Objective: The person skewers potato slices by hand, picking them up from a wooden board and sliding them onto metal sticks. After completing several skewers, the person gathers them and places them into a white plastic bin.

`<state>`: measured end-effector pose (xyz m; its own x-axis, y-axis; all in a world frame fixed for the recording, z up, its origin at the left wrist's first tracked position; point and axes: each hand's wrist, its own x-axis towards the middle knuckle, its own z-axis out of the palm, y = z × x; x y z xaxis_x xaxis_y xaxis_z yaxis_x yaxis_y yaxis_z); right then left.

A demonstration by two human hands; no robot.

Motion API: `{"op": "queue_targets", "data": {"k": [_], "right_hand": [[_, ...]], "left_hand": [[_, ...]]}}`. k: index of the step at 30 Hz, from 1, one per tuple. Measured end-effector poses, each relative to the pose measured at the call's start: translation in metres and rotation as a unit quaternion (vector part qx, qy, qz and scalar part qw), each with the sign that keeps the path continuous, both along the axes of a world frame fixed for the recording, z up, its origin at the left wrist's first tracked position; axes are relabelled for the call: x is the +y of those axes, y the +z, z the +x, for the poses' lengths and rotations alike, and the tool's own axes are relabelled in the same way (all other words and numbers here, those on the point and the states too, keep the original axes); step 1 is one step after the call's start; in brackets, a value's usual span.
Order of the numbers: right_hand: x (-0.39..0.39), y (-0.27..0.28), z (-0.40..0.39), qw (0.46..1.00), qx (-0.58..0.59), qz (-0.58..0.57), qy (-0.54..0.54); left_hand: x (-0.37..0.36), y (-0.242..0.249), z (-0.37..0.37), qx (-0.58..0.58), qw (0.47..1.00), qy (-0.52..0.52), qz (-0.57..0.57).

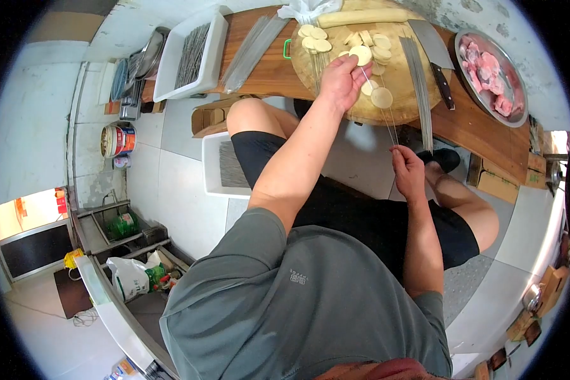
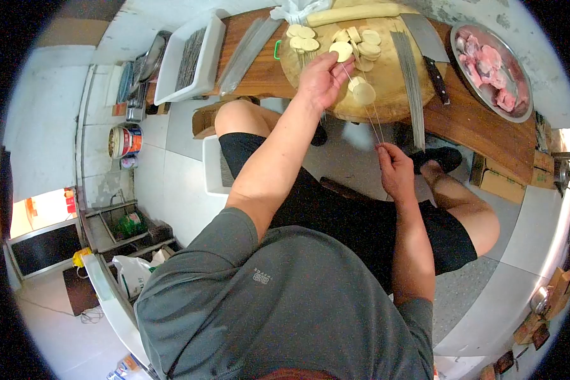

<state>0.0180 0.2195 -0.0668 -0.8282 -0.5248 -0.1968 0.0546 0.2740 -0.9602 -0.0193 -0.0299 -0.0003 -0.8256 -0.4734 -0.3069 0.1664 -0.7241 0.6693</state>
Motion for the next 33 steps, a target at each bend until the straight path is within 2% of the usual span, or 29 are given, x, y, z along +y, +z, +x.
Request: {"op": "queue_targets", "data": {"k": [21, 33], "right_hand": [[-0.002, -0.010, 0.004, 1.000, -0.012, -0.024, -0.012], [-0.006, -0.001, 0.004, 0.999, -0.038, -0.029, -0.006]], "left_hand": [[0.012, -0.001, -0.001, 0.029, 0.998, 0.020, -0.049], [0.020, -0.001, 0.002, -0.002, 0.996, -0.006, -0.093]]}}
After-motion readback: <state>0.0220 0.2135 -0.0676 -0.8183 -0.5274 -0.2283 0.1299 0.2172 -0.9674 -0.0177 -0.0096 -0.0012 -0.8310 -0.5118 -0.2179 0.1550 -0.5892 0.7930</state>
